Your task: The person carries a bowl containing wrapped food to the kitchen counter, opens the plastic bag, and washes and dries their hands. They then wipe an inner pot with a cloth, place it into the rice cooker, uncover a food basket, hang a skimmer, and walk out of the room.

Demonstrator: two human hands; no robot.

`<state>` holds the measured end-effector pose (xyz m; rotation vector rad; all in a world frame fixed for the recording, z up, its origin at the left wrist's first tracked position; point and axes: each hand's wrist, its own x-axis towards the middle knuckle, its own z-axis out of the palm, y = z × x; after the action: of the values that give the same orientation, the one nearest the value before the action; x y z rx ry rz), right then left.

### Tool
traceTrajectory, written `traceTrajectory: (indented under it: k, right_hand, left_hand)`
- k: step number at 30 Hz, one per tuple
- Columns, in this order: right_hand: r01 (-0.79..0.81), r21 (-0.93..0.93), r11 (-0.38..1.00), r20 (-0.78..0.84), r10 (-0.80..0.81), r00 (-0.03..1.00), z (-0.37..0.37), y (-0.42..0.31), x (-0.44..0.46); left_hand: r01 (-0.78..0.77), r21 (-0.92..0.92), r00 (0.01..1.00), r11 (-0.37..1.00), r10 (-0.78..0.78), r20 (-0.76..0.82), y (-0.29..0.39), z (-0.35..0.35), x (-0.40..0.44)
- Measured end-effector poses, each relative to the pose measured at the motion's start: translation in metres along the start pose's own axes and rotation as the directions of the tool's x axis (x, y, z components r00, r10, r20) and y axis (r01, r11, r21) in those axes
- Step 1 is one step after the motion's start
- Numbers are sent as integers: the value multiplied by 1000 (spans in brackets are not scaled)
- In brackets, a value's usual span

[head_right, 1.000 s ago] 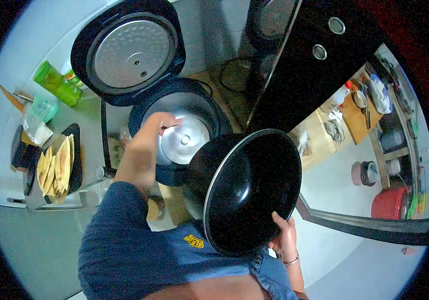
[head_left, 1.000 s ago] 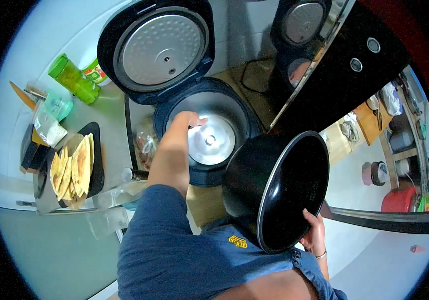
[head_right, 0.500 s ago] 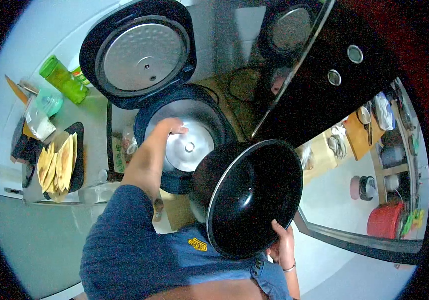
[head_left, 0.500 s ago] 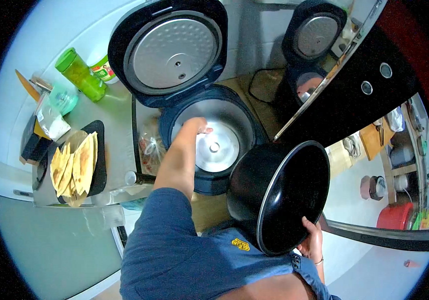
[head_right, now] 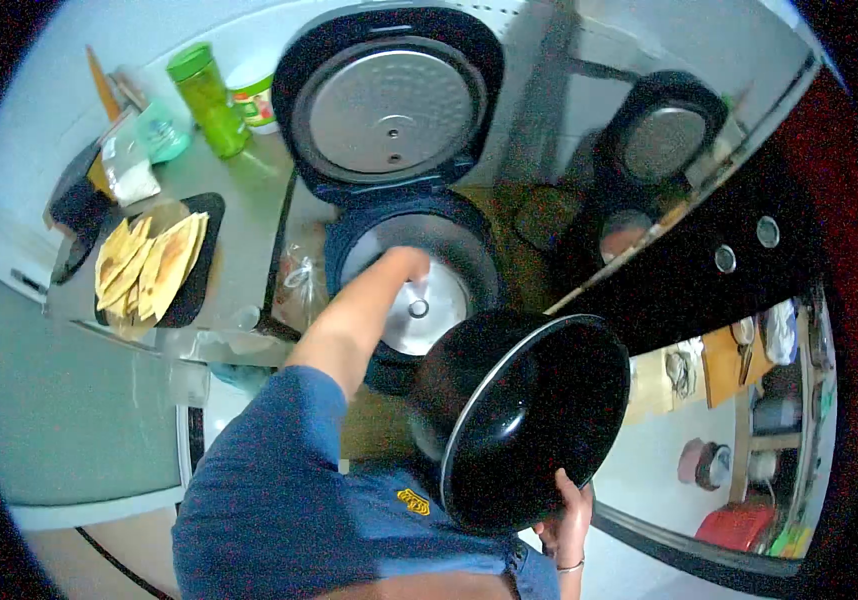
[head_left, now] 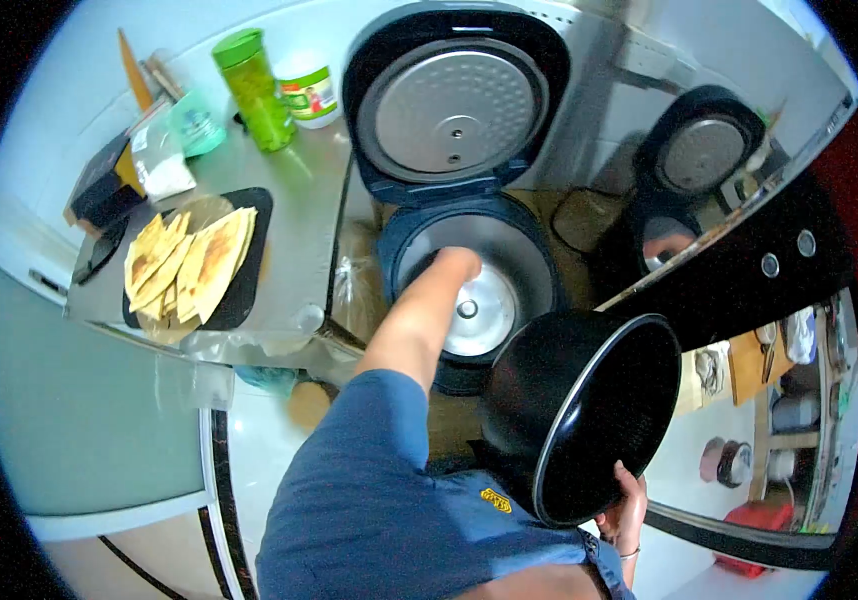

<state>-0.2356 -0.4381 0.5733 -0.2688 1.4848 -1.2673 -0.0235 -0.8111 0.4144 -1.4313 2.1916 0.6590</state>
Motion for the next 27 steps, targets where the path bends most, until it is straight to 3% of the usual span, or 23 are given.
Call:
traceTrajectory:
  k: [2, 4, 6, 8, 10, 12, 13, 15, 16, 18, 20, 21, 22, 24, 25, 27]
  right_hand:
    - [29, 30, 999, 50, -31, 998, 7, -10, -2]
    - [49, -6, 999, 0, -49, 999, 19, -19, 0]
    - [100, 27, 995, 19, -100, 995, 28, -27, 3]
    - [98, -18, 995, 5, -98, 995, 34, -34, 10]
    - [148, 84, 985, 52, -153, 987, 43, -36, 25]
    - [143, 70, 987, 77, -148, 986, 62, -50, 23]
    - [148, 13, 989, 130, -148, 980, 67, -55, 25]
    - [204, -76, 976, 228, -182, 956, 81, -63, 29]
    - [205, -82, 975, 240, -181, 954, 90, -66, 31]
    - [280, -67, 958, 274, -252, 928, 109, -70, 36]
    - [268, -94, 959, 309, -228, 923, 122, -74, 44]
    - [280, -114, 953, 337, -228, 914, 130, -76, 44]
    - [292, -133, 947, 363, -228, 903, 137, -77, 45]
    - [304, -153, 940, 412, -219, 884, 145, -77, 52]
    - [303, -163, 939, 435, -207, 876, 149, -76, 56]
    - [279, -200, 939, 464, -160, 871, 149, -74, 72]
  left_hand:
    - [54, -79, 993, 995, -62, -104, -3, 7, 3]
    - [98, -163, 971, 982, -131, -202, -4, 3, 1]
    - [-15, -255, 963, 967, -55, -263, 3, -25, -29]
    - [-225, -187, 898, 956, 128, -422, -2, -28, -10]
    - [-376, -439, 840, 816, 100, -533, 8, -57, -84]
    - [-629, -555, 703, 545, 94, -705, 2, -57, -113]
    - [-626, -554, 699, 549, 80, -710, 4, -56, -134]
    - [-853, -474, 452, 217, -145, -880, 10, -52, -183]
    - [-851, -500, 474, 158, -179, -862, 12, -49, -203]
    - [-897, -443, 427, 9, -248, -870, 15, -39, -227]
    - [-846, -530, 520, -60, -317, -793, 19, -30, -249]
    - [-852, -510, 515, -113, -348, -783, 19, -25, -254]
    - [-855, -506, 509, -110, -357, -783, 17, -22, -256]
    - [-894, -422, 307, 150, -481, -821, 13, -17, -263]
    - [-854, -441, 279, 275, -474, -835, 11, -14, -270]
    - [-905, -392, 276, 167, -469, -839, 10, -9, -271]
